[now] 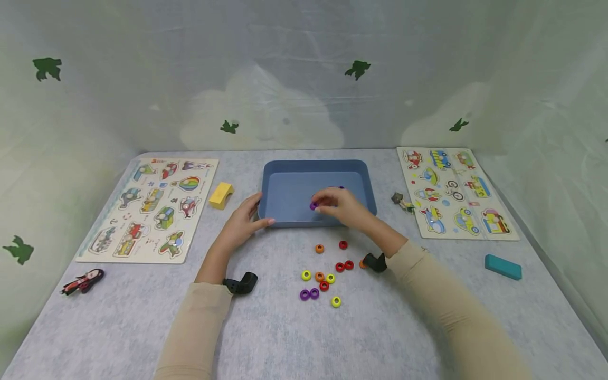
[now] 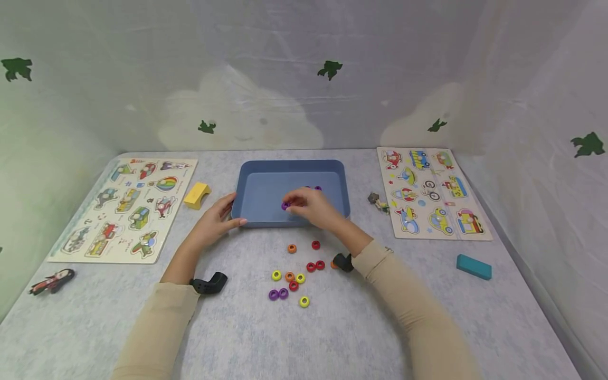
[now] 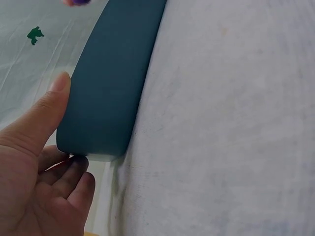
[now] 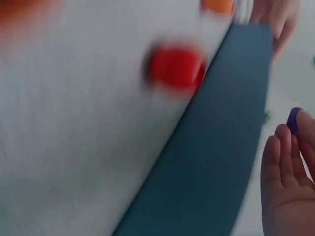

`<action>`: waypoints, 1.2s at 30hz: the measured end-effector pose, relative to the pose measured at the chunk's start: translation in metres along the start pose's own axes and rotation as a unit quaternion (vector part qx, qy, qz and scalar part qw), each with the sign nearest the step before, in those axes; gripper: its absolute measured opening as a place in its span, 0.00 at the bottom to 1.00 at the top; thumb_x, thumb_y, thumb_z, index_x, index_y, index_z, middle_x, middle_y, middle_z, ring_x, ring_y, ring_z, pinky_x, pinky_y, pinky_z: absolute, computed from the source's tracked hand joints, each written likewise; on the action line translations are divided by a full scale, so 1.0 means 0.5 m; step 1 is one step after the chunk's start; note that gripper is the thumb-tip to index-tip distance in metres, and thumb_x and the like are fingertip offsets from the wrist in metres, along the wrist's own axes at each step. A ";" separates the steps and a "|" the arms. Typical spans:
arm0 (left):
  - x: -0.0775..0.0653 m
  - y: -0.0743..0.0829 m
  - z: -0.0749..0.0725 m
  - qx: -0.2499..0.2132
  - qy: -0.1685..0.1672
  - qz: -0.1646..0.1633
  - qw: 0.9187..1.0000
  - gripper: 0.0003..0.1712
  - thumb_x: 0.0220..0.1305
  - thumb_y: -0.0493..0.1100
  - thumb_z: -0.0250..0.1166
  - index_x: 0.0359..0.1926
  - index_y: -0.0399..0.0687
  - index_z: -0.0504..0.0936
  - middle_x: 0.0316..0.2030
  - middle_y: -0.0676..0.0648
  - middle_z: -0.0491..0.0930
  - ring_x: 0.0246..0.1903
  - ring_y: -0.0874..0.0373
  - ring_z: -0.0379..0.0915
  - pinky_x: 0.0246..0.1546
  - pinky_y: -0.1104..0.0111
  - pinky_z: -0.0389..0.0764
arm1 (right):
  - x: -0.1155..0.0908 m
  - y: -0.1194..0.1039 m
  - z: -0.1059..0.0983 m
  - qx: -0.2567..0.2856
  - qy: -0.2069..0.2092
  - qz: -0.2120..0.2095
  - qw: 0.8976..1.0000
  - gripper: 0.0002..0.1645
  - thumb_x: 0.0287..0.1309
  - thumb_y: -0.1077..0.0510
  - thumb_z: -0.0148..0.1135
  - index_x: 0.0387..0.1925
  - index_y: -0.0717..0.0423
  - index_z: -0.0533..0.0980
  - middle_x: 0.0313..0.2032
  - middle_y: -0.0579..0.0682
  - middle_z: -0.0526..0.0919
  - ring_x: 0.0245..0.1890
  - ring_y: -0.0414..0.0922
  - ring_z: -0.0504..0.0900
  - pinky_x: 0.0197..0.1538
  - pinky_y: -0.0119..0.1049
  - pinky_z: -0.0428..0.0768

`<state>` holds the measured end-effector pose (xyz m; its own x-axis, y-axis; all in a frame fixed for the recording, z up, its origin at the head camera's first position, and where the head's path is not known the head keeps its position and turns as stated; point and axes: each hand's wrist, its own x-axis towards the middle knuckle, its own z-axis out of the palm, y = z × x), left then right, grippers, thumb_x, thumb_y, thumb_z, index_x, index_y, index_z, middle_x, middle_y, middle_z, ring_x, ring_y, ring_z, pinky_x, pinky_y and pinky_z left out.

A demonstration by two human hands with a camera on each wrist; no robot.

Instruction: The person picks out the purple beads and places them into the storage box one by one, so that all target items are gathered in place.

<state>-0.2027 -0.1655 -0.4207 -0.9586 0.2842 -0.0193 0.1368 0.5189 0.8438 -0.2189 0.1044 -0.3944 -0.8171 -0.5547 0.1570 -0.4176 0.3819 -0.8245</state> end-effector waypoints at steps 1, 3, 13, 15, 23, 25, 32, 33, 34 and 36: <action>0.000 0.000 0.000 0.000 -0.001 -0.001 1.000 0.50 0.42 0.57 0.61 0.62 0.46 0.47 0.60 0.45 0.45 0.58 0.55 0.43 0.57 0.67 0.54 | 0.007 0.010 -0.010 0.001 0.013 0.018 1.000 0.15 0.48 0.57 0.56 0.40 0.55 0.73 0.36 0.45 0.75 0.35 0.38 0.73 0.35 0.30 0.76; 0.001 -0.001 0.000 -0.001 -0.001 -0.002 1.000 0.49 0.42 0.57 0.61 0.62 0.46 0.47 0.60 0.46 0.46 0.58 0.56 0.43 0.57 0.68 0.54 | 0.020 0.030 -0.026 -0.011 0.035 0.053 0.998 0.15 0.48 0.56 0.56 0.41 0.55 0.73 0.37 0.45 0.75 0.35 0.37 0.73 0.35 0.30 0.76; -0.001 0.001 0.000 0.001 0.000 -0.006 1.000 0.50 0.42 0.58 0.61 0.62 0.46 0.47 0.60 0.46 0.46 0.58 0.56 0.43 0.57 0.68 0.54 | 0.048 0.083 -0.041 -0.071 0.052 0.140 0.986 0.14 0.50 0.60 0.55 0.42 0.56 0.73 0.38 0.48 0.75 0.38 0.41 0.72 0.38 0.34 0.74; -0.001 0.001 0.000 0.001 0.000 -0.005 1.000 0.50 0.42 0.58 0.61 0.62 0.46 0.47 0.60 0.46 0.46 0.58 0.56 0.43 0.57 0.68 0.54 | 0.052 0.085 -0.039 -0.087 0.046 0.145 0.985 0.14 0.50 0.60 0.54 0.41 0.56 0.73 0.38 0.48 0.75 0.37 0.42 0.72 0.38 0.34 0.74; 0.000 -0.002 -0.001 0.001 -0.002 -0.003 1.000 0.50 0.41 0.59 0.61 0.62 0.46 0.47 0.60 0.46 0.46 0.58 0.56 0.43 0.57 0.68 0.54 | 0.050 0.072 -0.037 -0.107 0.023 0.157 0.981 0.16 0.51 0.60 0.54 0.44 0.56 0.71 0.40 0.49 0.74 0.40 0.42 0.71 0.41 0.34 0.73; 0.000 -0.002 -0.001 0.000 -0.004 -0.002 1.000 0.50 0.41 0.59 0.61 0.62 0.46 0.46 0.60 0.46 0.45 0.58 0.56 0.43 0.57 0.68 0.54 | 0.043 0.064 -0.035 -0.100 0.028 0.147 0.984 0.18 0.50 0.58 0.55 0.45 0.57 0.70 0.42 0.49 0.73 0.41 0.42 0.70 0.43 0.34 0.72; 0.001 -0.001 -0.001 0.003 -0.002 -0.005 1.000 0.50 0.41 0.59 0.61 0.62 0.47 0.47 0.60 0.46 0.46 0.58 0.56 0.43 0.57 0.68 0.54 | -0.015 0.012 -0.015 -0.060 0.044 0.025 0.997 0.23 0.46 0.54 0.58 0.46 0.58 0.68 0.42 0.53 0.71 0.42 0.47 0.69 0.44 0.38 0.72; 0.002 -0.001 -0.001 0.003 -0.002 -0.005 1.000 0.50 0.41 0.59 0.61 0.62 0.47 0.47 0.60 0.46 0.46 0.58 0.56 0.43 0.57 0.68 0.54 | -0.026 0.003 -0.010 -0.055 0.041 0.008 0.998 0.24 0.45 0.54 0.59 0.45 0.59 0.68 0.41 0.53 0.71 0.41 0.48 0.70 0.44 0.38 0.72; 0.002 -0.002 -0.001 0.003 -0.001 -0.005 1.000 0.50 0.42 0.59 0.61 0.62 0.47 0.47 0.60 0.46 0.46 0.58 0.56 0.43 0.57 0.68 0.54 | -0.039 -0.008 -0.004 -0.046 0.037 -0.007 0.998 0.24 0.45 0.55 0.59 0.45 0.59 0.68 0.41 0.53 0.72 0.41 0.48 0.70 0.44 0.39 0.72; 0.003 -0.004 0.000 0.003 -0.001 -0.005 1.000 0.49 0.42 0.58 0.61 0.62 0.48 0.47 0.60 0.47 0.46 0.58 0.56 0.43 0.57 0.68 0.54 | -0.068 -0.042 0.006 -0.030 0.023 -0.024 0.999 0.22 0.44 0.58 0.60 0.44 0.61 0.69 0.40 0.53 0.72 0.40 0.49 0.70 0.44 0.41 0.72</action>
<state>-0.2046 -0.1661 -0.4225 -0.9593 0.2807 -0.0299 0.1279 0.5268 0.8403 -0.1813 0.1128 -0.3843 -0.8132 -0.5383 0.2213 -0.4776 0.4000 -0.7822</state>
